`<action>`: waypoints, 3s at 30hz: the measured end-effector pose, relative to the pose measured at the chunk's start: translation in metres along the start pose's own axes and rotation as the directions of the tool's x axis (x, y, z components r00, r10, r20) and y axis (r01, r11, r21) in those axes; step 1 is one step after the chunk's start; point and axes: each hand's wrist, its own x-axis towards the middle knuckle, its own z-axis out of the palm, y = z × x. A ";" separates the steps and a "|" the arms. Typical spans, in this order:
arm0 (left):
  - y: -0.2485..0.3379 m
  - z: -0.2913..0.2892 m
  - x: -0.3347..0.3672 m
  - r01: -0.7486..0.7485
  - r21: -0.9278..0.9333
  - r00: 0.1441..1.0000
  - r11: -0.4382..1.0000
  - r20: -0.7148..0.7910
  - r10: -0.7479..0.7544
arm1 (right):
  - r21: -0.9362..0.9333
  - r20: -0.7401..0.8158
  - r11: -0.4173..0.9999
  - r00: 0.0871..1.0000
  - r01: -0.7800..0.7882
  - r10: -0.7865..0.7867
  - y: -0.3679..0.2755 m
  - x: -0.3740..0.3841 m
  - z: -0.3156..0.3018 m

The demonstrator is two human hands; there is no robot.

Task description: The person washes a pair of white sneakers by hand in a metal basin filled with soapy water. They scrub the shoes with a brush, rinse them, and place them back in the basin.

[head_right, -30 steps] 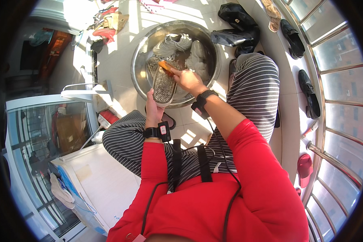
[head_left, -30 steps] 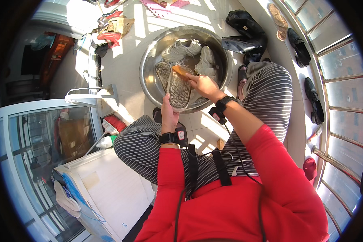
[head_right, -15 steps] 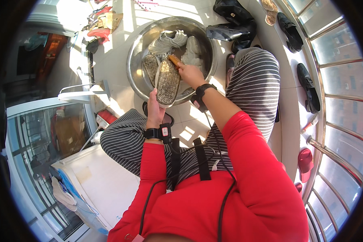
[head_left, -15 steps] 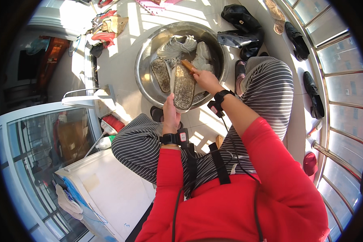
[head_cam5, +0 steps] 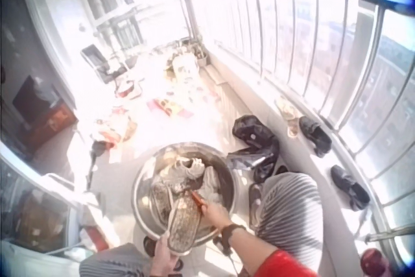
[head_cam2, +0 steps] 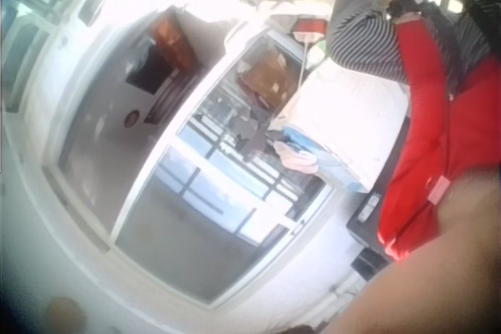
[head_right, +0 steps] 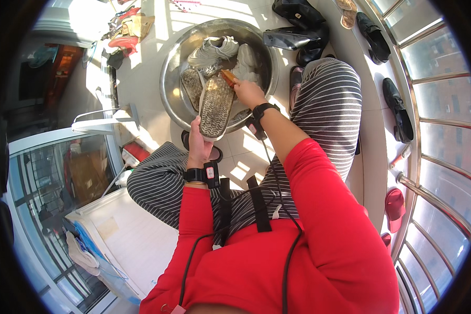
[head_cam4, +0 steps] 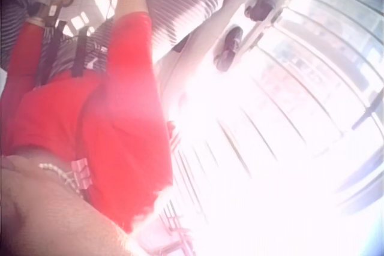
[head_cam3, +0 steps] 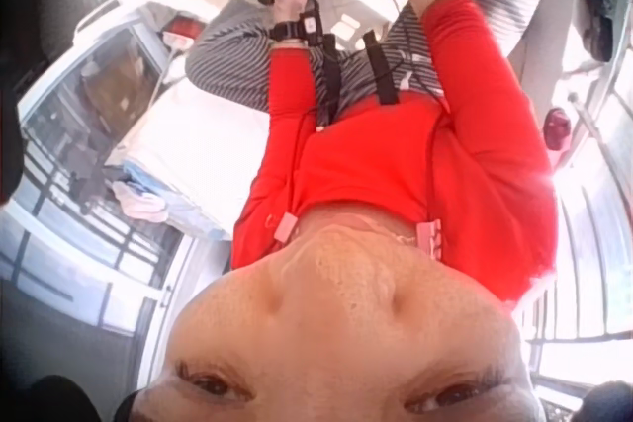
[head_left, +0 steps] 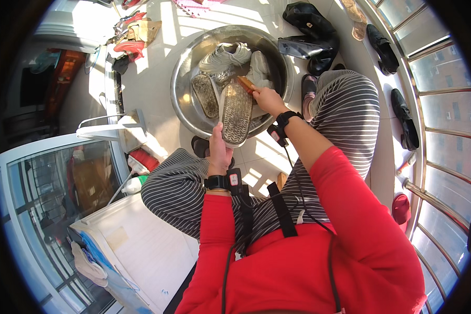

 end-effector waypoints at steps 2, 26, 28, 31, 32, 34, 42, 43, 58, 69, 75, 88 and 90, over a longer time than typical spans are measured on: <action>-0.001 -0.003 0.002 0.056 0.052 0.998 0.997 -0.021 -0.055 | 0.005 0.028 0.995 0.994 0.103 -0.103 -0.001 0.005 0.004; 0.011 -0.002 0.041 -0.084 0.317 0.984 0.945 -0.125 0.129 | -0.049 -0.069 0.934 0.932 0.353 -0.356 -0.030 -0.041 0.009; 0.018 -0.011 0.050 -0.106 0.232 0.981 0.967 -0.134 0.139 | -0.087 -0.007 0.918 0.921 0.387 -0.389 -0.041 -0.068 0.008; 0.020 -0.018 0.058 -0.119 0.115 0.986 0.986 -0.101 0.131 | -0.178 0.065 0.885 0.903 0.430 -0.426 -0.049 -0.098 0.004; 0.018 -0.019 0.059 -0.104 0.080 0.988 0.991 -0.104 0.112 | -0.188 0.075 0.876 0.896 0.444 -0.438 -0.048 -0.099 0.001; 0.012 -0.018 0.056 -0.051 0.076 0.992 0.996 -0.113 0.060 | -0.186 -0.024 0.899 0.913 0.395 -0.406 -0.044 -0.082 -0.003; 0.015 0.001 0.049 -0.008 0.165 0.986 0.986 -0.162 0.035 | -0.127 0.025 0.942 0.950 0.311 -0.310 -0.042 -0.056 0.000; 0.023 0.000 0.051 0.034 0.221 0.982 0.975 -0.188 0.009 | -0.166 0.027 0.914 0.928 0.370 -0.371 -0.045 -0.067 0.000; 0.003 0.008 0.056 -0.006 0.196 0.987 0.980 -0.155 0.037 | -0.281 0.018 0.874 0.912 0.397 -0.409 -0.042 -0.047 -0.022; 0.017 0.007 0.054 0.051 0.187 0.990 0.981 -0.142 -0.025 | -0.240 0.036 0.893 0.923 0.381 -0.384 -0.040 -0.067 -0.016; 0.017 0.004 0.057 0.017 0.084 0.990 0.996 -0.138 -0.006 | -0.259 0.041 0.844 0.878 0.470 -0.477 -0.054 -0.078 -0.010; 0.022 0.008 0.038 0.028 0.008 0.999 1.000 -0.024 -0.028 | -0.319 -0.020 0.893 0.940 0.317 -0.341 -0.029 -0.039 -0.024; 0.013 0.014 0.034 0.025 0.036 0.998 0.999 -0.057 -0.023 | -0.313 0.016 0.917 0.967 0.247 -0.255 -0.034 -0.035 -0.019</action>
